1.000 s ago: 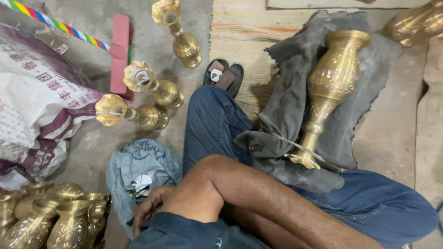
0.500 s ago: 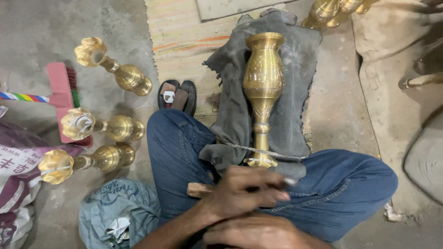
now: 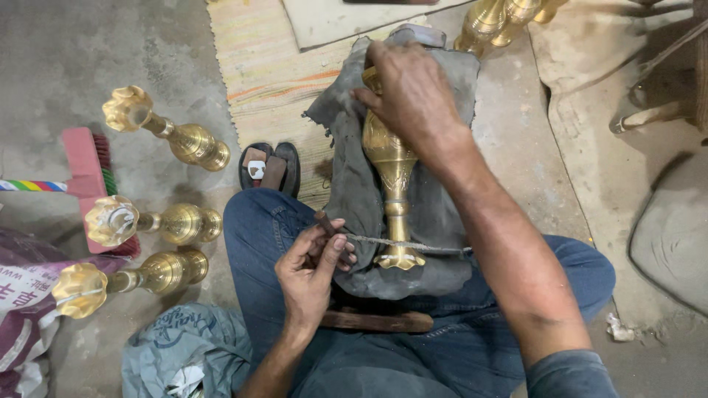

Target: The person sits on the floor with a brass vase held upright against a cloth pad on their lap. They hold a steel punch against the vase surface and strike it with a wooden mallet, working the punch around the vase to emboss a decorative pattern, repositioning the vase and punch repeatedly.

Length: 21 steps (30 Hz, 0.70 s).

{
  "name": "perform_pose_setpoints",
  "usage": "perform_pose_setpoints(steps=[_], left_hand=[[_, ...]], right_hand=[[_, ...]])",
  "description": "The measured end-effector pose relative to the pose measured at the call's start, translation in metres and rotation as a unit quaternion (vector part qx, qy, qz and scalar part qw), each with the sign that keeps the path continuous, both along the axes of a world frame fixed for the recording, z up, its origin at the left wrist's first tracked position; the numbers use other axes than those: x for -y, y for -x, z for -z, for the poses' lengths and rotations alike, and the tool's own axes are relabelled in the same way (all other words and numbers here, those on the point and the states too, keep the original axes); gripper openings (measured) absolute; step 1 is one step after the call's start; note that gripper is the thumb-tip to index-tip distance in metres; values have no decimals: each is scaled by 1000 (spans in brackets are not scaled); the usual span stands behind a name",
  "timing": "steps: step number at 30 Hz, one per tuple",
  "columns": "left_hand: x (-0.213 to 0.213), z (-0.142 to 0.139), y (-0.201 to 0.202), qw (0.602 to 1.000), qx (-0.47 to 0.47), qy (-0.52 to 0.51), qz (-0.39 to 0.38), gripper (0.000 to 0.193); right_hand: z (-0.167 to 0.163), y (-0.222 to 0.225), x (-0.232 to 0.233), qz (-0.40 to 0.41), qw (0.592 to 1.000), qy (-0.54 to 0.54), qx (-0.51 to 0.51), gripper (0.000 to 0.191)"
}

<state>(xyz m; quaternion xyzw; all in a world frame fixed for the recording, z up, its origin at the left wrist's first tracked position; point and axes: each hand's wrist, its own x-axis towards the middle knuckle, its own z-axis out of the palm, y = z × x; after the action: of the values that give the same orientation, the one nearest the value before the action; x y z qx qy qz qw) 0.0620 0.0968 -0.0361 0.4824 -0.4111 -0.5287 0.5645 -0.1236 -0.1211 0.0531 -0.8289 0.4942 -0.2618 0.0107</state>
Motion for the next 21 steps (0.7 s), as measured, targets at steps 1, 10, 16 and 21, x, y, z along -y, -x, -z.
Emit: perform_pose_setpoints(steps=[1, 10, 16, 21], left_hand=[[1, -1, 1, 1000, -4, -1, -9, 26], [20, -18, 2, 1000, -11, 24, -2, 30], [60, -28, 18, 999, 8, 47, -4, 25], [96, -37, 38, 990, 34, 137, 13, 33]], right_hand=[[9, -2, 7, 4, 1000, -5, -1, 37], [47, 41, 14, -78, 909, -190, 362, 42], [6, 34, -18, -43, 973, 89, 208, 27], [-12, 41, -149, -73, 978, -67, 184, 15]])
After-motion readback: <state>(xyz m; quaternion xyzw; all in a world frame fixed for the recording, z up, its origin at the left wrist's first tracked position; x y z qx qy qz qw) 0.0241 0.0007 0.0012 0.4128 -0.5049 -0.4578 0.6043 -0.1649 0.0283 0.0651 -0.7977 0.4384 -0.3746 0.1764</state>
